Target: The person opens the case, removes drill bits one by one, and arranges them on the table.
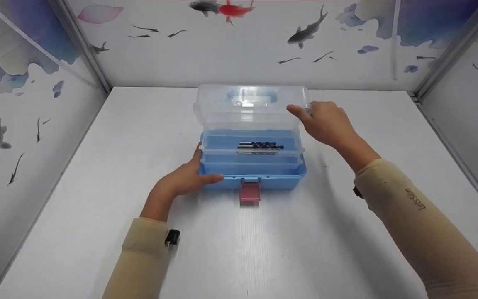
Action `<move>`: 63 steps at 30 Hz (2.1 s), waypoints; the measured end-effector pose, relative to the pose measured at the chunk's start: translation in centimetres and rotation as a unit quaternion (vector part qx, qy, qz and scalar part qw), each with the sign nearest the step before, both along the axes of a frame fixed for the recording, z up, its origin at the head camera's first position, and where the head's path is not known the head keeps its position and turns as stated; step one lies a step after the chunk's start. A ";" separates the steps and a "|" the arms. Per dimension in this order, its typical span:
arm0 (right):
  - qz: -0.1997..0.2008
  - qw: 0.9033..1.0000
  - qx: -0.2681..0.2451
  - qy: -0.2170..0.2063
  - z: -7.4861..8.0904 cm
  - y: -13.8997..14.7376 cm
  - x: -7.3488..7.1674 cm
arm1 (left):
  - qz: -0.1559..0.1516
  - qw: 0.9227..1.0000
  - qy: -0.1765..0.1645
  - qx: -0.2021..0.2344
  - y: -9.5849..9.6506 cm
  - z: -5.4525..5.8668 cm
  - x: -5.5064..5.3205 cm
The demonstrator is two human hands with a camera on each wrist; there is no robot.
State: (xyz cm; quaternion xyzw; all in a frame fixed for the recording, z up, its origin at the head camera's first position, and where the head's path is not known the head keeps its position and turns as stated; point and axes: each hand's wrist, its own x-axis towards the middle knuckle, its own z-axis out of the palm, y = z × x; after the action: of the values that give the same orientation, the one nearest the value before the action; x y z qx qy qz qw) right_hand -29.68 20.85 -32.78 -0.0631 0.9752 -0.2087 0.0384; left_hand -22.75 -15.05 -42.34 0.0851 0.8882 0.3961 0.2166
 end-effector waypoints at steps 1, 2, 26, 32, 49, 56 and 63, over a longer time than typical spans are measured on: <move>0.004 1.000 0.000 -0.006 0.2 0.1 -0.1 | -0.001 1.000 0.000 0.002 0.1 0.0 -0.1; 0.007 1.000 0.000 -0.012 0.3 0.3 -0.3 | -0.002 1.000 0.001 0.003 0.2 -0.1 -0.1; -0.032 0.990 -0.126 -0.045 -0.5 -0.2 -4.5 | 0.006 1.000 -0.018 -0.024 0.0 -0.1 -0.3; -0.052 0.974 -0.207 -0.080 -1.0 -0.4 -5.6 | 0.006 0.999 -0.023 -0.035 -0.2 0.2 -0.2; -0.067 0.961 -0.244 -0.109 -1.9 -0.6 -7.0 | 0.006 0.999 -0.029 -0.040 -0.2 0.2 0.4; -0.072 0.959 -0.248 -0.115 -1.8 -0.7 -7.7 | 0.009 0.999 -0.026 -0.042 -0.2 0.3 0.2; -0.080 0.962 -0.246 -0.082 -2.7 -0.4 -7.8 | 0.003 0.999 -0.028 -0.043 -0.3 0.0 0.2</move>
State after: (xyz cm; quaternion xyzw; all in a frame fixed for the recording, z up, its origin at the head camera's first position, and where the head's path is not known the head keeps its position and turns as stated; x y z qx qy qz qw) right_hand -37.44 20.40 -35.48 0.0248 0.8891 -0.4492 0.0845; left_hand -22.57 -15.38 -42.29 0.0620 0.8982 0.3608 0.2433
